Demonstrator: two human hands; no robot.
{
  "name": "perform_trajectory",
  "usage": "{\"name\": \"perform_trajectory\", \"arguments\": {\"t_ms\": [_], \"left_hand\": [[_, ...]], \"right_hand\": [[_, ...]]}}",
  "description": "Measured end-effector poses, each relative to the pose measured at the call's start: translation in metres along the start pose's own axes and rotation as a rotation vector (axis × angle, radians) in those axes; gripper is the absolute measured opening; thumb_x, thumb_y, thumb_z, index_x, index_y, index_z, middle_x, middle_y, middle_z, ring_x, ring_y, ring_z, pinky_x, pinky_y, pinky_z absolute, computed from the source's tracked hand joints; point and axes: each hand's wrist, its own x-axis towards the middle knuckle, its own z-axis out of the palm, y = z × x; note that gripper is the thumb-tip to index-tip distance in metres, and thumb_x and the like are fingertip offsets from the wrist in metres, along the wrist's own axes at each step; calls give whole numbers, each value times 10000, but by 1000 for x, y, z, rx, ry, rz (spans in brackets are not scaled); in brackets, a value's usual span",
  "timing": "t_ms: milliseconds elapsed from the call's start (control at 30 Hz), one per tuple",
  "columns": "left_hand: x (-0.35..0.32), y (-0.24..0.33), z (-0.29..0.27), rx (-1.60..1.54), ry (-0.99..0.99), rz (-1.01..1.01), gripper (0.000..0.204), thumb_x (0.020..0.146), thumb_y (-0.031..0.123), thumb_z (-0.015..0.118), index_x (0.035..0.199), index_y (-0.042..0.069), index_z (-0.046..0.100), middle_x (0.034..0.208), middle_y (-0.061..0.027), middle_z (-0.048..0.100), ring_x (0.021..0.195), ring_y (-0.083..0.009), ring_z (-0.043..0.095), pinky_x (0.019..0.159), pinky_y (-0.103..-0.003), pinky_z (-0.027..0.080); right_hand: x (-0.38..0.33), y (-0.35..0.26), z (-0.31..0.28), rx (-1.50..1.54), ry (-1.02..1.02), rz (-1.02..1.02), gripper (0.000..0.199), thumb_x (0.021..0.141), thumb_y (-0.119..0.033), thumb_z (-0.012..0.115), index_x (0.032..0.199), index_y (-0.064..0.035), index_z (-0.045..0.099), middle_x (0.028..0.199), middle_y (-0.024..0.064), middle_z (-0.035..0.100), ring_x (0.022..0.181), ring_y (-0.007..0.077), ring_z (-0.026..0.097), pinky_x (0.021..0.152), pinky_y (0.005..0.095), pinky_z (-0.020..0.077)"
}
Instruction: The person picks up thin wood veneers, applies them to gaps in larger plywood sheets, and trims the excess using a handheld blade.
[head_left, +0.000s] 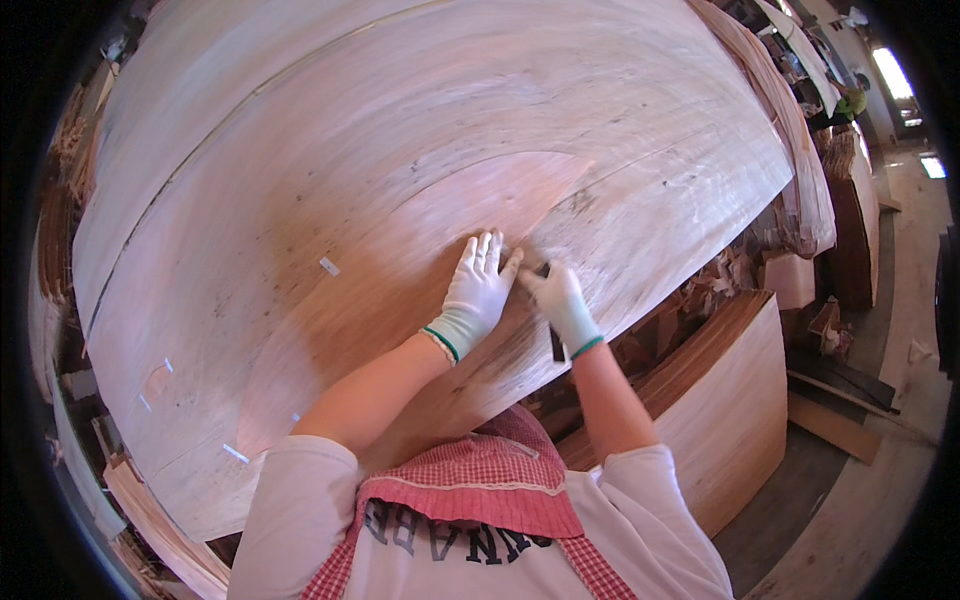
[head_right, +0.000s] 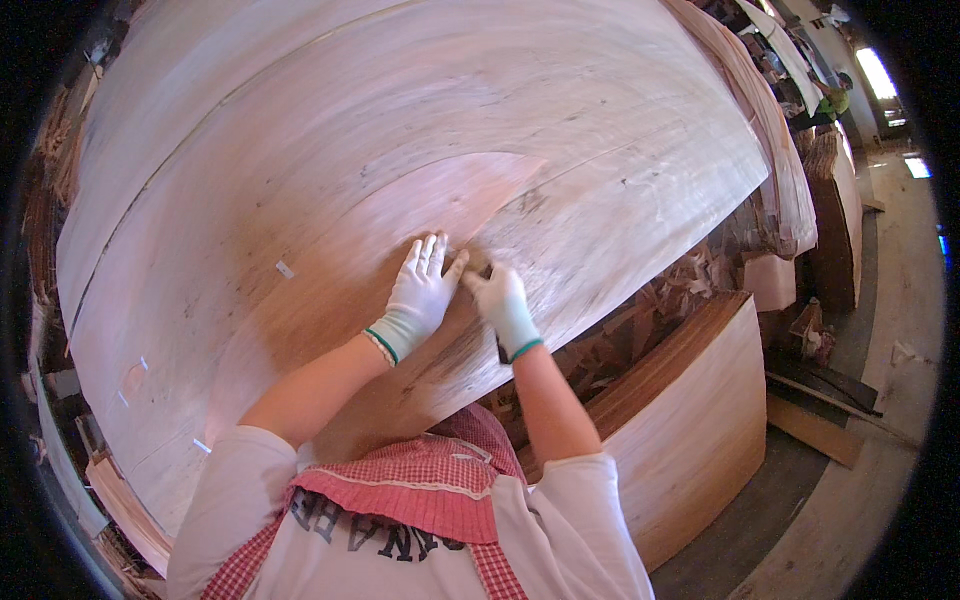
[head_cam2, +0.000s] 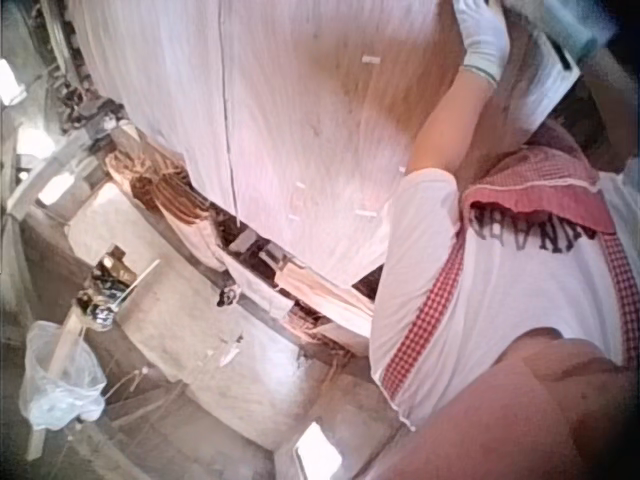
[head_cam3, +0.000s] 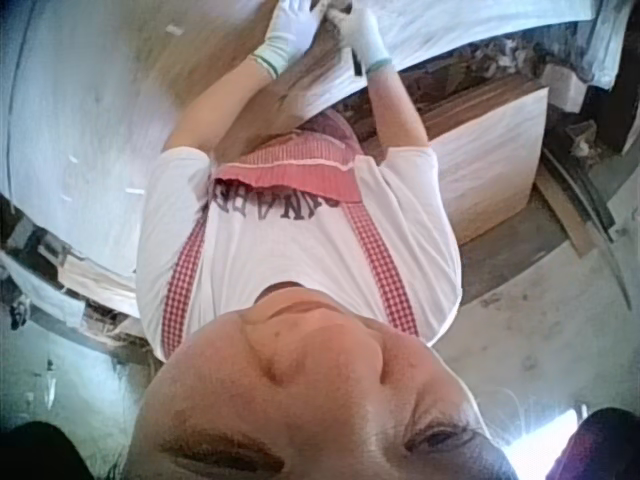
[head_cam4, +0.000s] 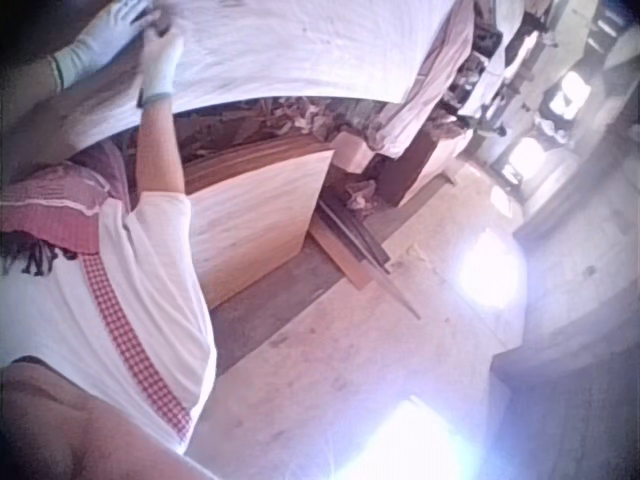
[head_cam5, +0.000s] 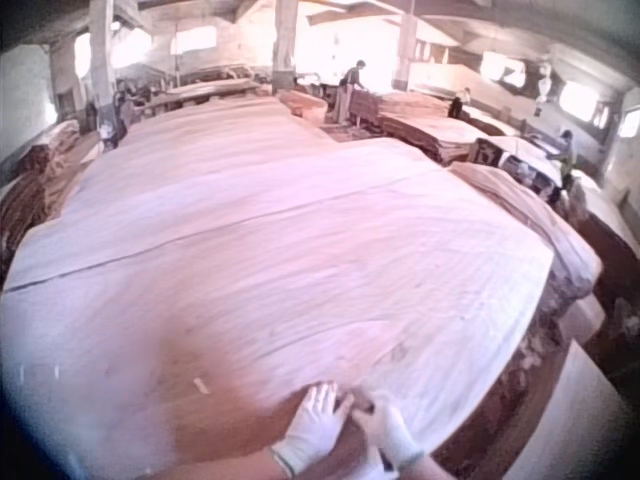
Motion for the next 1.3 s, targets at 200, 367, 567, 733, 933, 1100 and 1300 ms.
{"name": "perform_trajectory", "arguments": {"t_ms": [200,367,567,733,933,1100,1300], "left_hand": [[34,-9,-31,-213,-42,-138,372,908,196,510,1260,80,545,1454,-107,427,1343,-256,399,1142,-441,246],[137,-19,-33,-361,418,-46,542,850,104,564,1373,82,423,1424,-124,447,1303,-280,441,1127,-402,293],[216,-3,-30,-399,278,105,655,856,23,504,1463,77,263,1390,-161,482,1267,-270,494,1076,-344,380],[220,1,-23,-247,199,17,618,868,21,482,1449,59,277,1340,-161,534,1236,-268,525,1060,-343,398],[198,-43,-23,-785,618,-138,481,889,50,491,1365,36,424,1135,-195,624,1029,-337,612,844,-401,490],[52,-4,-29,-1184,509,-484,189,903,71,509,1077,32,570,945,-158,609,847,-287,583,719,-362,469],[-122,78,-60,-1133,645,-148,270,874,45,531,1138,14,578,1032,-206,602,903,-362,601,813,-427,490]], "right_hand": [[19,-9,-70,316,250,-26,218,904,-179,630,915,37,659,729,58,656,647,130,585,598,289,468],[156,-2,-120,97,329,-192,249,828,-193,661,892,47,645,765,154,674,693,241,631,680,334,494],[232,15,-122,-241,327,-42,457,793,-366,685,1007,38,658,942,250,675,916,342,662,801,397,517],[180,-8,-142,-362,194,-5,555,754,-466,702,1039,8,664,1002,234,673,951,369,649,811,426,513],[28,75,-136,85,255,-122,218,861,-157,643,974,28,614,804,131,660,692,214,616,631,334,490],[-165,96,-96,719,144,277,119,930,-94,531,1029,-48,577,778,15,560,537,51,392,454,200,323],[-190,54,15,-7,-595,14,204,938,-174,565,1025,-1,631,882,86,685,799,117,619,644,279,516]]}}
